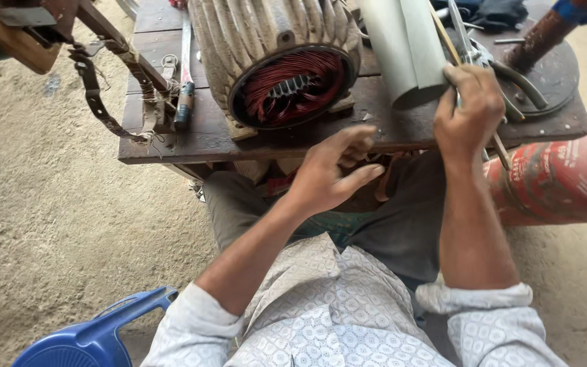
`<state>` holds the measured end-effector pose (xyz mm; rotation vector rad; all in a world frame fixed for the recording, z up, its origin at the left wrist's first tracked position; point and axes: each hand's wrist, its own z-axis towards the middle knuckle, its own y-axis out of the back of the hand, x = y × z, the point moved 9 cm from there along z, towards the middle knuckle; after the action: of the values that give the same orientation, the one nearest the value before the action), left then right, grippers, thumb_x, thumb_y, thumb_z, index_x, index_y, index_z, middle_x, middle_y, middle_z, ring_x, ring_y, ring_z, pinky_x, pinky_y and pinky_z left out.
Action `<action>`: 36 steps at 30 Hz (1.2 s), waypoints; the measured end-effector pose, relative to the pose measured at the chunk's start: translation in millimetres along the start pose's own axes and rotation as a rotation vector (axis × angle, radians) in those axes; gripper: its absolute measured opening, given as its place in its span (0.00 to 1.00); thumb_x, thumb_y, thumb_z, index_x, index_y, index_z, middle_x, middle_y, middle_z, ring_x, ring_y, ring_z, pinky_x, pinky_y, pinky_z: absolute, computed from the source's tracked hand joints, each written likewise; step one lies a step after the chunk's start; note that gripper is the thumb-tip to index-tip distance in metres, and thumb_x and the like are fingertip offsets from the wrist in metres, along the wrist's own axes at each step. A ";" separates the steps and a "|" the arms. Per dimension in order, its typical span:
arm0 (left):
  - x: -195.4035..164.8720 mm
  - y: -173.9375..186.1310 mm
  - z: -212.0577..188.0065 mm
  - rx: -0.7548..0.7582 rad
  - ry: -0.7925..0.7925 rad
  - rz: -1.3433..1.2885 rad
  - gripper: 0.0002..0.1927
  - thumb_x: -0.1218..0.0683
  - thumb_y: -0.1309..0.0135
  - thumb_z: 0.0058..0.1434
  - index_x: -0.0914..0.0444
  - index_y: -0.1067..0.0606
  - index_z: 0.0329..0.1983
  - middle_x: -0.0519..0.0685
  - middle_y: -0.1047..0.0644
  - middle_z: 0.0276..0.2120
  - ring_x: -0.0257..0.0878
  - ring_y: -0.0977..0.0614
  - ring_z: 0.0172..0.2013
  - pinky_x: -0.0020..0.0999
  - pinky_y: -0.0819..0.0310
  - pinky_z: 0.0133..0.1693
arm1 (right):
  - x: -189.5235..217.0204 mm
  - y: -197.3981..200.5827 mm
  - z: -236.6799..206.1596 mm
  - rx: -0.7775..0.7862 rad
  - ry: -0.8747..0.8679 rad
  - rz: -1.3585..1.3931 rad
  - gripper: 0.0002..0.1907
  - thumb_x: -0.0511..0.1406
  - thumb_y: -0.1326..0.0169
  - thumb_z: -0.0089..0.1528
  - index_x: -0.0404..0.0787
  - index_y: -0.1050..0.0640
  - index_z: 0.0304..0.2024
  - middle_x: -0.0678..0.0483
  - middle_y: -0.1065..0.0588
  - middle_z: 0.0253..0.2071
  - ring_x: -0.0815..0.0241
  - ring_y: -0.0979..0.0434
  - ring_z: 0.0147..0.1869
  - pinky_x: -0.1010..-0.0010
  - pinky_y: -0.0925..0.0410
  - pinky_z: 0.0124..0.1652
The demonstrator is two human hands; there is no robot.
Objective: The person inserts gray insulating paper into the slots of a motor stator, tucks it around copper windings, and trims excess with shears. They repeat this process for multiple slots, adjusting the stator orientation and using both hands to seat the insulation.
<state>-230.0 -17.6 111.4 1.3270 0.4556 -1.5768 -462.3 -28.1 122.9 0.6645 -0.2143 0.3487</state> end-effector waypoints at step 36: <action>113.5 -66.3 115.4 -0.240 0.398 -0.526 0.19 0.56 0.41 0.64 0.65 0.32 0.55 0.56 0.20 0.45 0.42 0.17 0.45 0.36 0.18 0.45 | -109.5 5.0 -7.7 0.734 -0.706 -0.045 0.26 0.34 0.36 0.58 0.36 0.28 0.57 0.43 0.21 0.35 0.55 0.20 0.36 0.59 0.25 0.39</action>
<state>-337.2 -128.1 28.4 1.4009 1.2852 -1.5974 -564.4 -46.6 86.6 1.5089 -0.7615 0.1258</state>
